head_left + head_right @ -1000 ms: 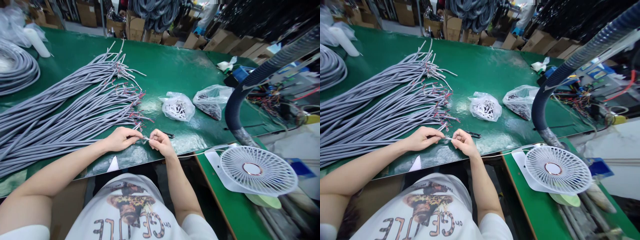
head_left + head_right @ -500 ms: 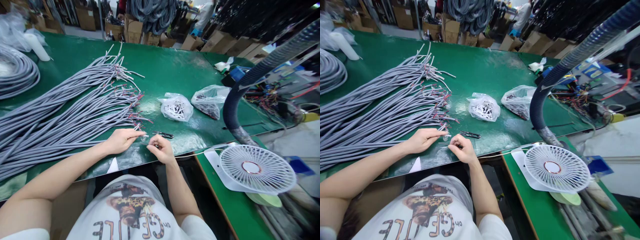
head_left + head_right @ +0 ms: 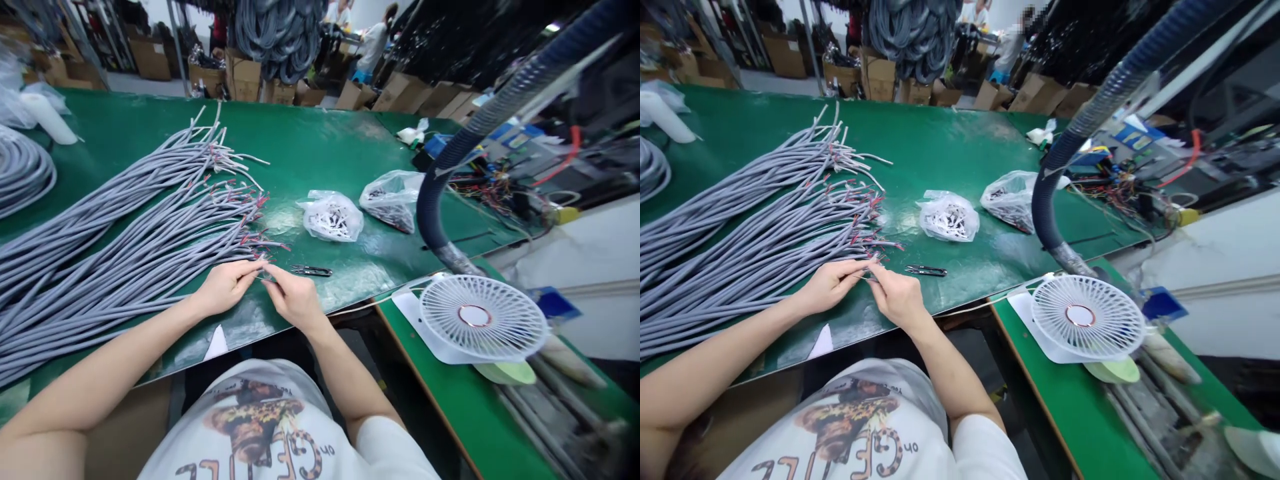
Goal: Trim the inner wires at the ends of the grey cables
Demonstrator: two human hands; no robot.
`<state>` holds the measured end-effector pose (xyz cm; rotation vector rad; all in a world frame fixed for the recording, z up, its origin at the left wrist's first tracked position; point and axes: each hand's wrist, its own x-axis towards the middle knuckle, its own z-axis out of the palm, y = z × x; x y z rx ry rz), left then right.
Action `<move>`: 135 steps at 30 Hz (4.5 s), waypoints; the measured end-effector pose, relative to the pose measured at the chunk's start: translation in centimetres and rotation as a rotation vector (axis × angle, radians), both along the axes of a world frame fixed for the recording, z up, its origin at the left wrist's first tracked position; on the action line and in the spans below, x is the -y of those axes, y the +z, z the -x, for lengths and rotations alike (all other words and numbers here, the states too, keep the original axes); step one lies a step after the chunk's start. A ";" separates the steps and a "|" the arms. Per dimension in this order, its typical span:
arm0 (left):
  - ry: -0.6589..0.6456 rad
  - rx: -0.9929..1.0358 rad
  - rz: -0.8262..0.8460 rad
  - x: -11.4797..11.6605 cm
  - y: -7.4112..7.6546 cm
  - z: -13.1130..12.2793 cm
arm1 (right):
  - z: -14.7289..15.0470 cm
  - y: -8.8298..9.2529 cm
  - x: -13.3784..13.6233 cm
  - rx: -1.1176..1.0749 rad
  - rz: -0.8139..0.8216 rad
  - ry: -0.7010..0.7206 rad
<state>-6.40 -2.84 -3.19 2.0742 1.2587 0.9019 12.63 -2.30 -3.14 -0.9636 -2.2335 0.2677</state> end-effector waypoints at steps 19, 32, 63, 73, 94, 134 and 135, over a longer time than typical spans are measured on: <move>0.046 0.338 0.353 -0.6 1.5 0.1 | -0.1 -1.5 -1.2 0.079 0.208 0.034; -0.138 0.271 0.318 0.2 2.0 0.0 | -2.3 3.6 -3.2 0.074 0.210 0.256; -0.244 0.242 0.362 0.5 3.1 0.4 | -1.4 2.4 -4.4 -0.180 0.993 0.416; -0.188 0.623 0.414 0.1 3.1 0.9 | 3.7 0.0 -1.3 -0.983 1.369 0.482; -0.068 0.767 0.543 -0.2 2.9 0.5 | 2.5 1.5 -1.2 -0.430 0.335 0.106; -0.061 0.890 0.614 -0.6 2.5 0.9 | 1.8 2.0 -4.6 -0.710 0.940 0.188; -0.060 0.884 0.620 -0.6 2.5 0.9 | 2.3 2.2 -4.3 -0.731 0.966 0.224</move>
